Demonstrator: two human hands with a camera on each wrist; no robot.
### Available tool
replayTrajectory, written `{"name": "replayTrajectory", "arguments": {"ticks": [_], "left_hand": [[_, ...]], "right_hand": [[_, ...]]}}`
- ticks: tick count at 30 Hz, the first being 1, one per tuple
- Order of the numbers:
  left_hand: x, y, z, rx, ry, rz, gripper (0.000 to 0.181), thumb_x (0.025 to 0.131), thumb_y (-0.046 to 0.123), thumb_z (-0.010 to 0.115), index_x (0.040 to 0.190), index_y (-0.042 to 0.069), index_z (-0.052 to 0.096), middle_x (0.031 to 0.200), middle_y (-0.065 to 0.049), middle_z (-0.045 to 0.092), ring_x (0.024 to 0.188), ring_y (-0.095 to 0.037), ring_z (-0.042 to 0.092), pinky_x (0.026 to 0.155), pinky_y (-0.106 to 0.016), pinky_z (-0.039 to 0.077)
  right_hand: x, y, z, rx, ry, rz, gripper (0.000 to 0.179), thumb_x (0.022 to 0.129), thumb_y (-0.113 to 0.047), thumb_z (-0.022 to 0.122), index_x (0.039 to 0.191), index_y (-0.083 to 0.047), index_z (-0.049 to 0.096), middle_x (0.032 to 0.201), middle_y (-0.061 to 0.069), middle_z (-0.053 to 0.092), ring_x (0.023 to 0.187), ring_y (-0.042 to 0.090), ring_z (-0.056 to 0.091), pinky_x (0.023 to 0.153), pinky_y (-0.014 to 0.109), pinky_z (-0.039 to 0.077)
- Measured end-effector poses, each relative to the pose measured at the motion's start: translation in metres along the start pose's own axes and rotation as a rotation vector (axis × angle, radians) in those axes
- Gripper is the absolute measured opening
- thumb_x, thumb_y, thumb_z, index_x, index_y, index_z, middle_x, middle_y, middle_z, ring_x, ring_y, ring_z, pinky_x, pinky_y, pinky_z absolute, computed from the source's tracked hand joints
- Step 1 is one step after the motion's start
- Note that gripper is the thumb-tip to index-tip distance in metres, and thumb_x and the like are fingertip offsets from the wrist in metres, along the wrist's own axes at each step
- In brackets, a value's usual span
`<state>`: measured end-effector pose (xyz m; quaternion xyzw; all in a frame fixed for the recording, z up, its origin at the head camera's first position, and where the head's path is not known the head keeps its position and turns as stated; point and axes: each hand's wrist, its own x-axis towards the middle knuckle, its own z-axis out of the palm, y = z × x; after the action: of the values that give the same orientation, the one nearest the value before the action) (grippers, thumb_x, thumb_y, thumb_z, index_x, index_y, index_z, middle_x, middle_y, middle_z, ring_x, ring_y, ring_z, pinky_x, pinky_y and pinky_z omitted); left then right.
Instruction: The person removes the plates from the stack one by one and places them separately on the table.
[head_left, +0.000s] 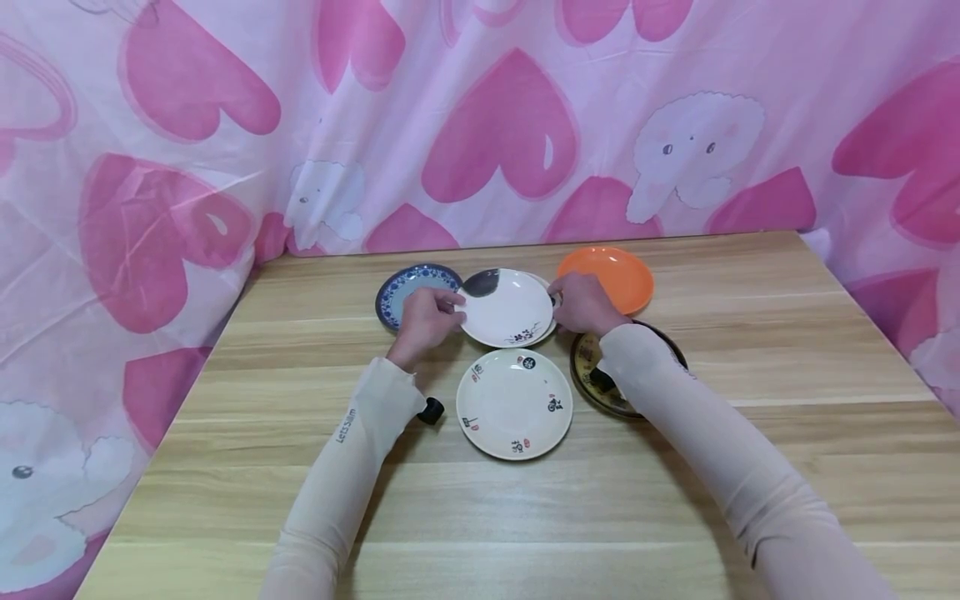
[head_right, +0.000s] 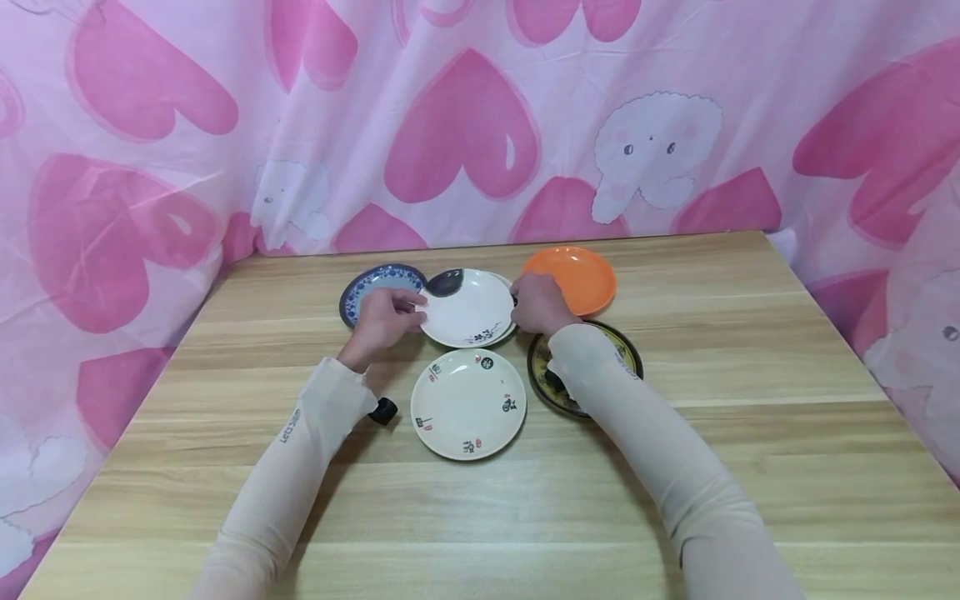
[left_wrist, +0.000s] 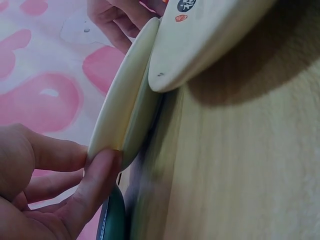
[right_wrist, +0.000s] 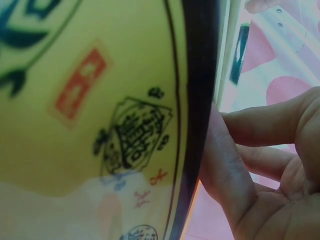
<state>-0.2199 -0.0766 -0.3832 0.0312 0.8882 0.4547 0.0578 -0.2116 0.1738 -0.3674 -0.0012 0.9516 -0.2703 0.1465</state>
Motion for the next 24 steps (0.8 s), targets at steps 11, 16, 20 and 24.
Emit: {"name": "replayTrajectory", "arguments": {"ticks": [11, 16, 20, 24], "left_hand": [[-0.002, -0.006, -0.009, -0.06, 0.009, -0.023, 0.027, 0.086, -0.001, 0.071, 0.112, 0.002, 0.073, 0.101, -0.018, 0.069, 0.073, -0.017, 0.069, 0.073, -0.032, 0.063], [-0.006, -0.009, -0.016, -0.066, 0.004, -0.038, 0.028, 0.087, -0.002, 0.07, 0.114, 0.002, 0.072, 0.104, -0.017, 0.067, 0.08, -0.019, 0.068, 0.076, -0.032, 0.063], [-0.012, -0.012, -0.023, -0.079, 0.019, -0.038, 0.027, 0.087, -0.003, 0.07, 0.113, 0.001, 0.072, 0.103, -0.016, 0.066, 0.081, -0.018, 0.066, 0.076, -0.033, 0.063], [-0.017, -0.019, -0.029, -0.106, 0.034, -0.025, 0.028, 0.086, -0.004, 0.069, 0.114, -0.002, 0.072, 0.102, -0.018, 0.066, 0.081, -0.017, 0.065, 0.076, -0.034, 0.064]], "right_hand": [[0.002, 0.002, 0.0, -0.01, -0.001, -0.008, 0.056, 0.085, 0.005, 0.058, 0.14, -0.001, 0.056, 0.104, 0.016, 0.066, 0.071, 0.016, 0.07, 0.064, 0.025, 0.053], [0.002, 0.002, 0.0, -0.003, -0.001, -0.019, 0.056, 0.084, 0.005, 0.058, 0.14, 0.0, 0.056, 0.101, 0.017, 0.064, 0.072, 0.015, 0.069, 0.064, 0.024, 0.053], [0.003, 0.002, 0.0, 0.001, 0.006, -0.024, 0.056, 0.083, 0.006, 0.058, 0.139, 0.0, 0.057, 0.094, 0.014, 0.063, 0.073, 0.018, 0.068, 0.064, 0.025, 0.053], [0.002, 0.001, 0.0, 0.007, 0.01, -0.017, 0.055, 0.083, 0.006, 0.06, 0.137, -0.001, 0.058, 0.091, 0.013, 0.062, 0.076, 0.019, 0.068, 0.066, 0.027, 0.052]]}}
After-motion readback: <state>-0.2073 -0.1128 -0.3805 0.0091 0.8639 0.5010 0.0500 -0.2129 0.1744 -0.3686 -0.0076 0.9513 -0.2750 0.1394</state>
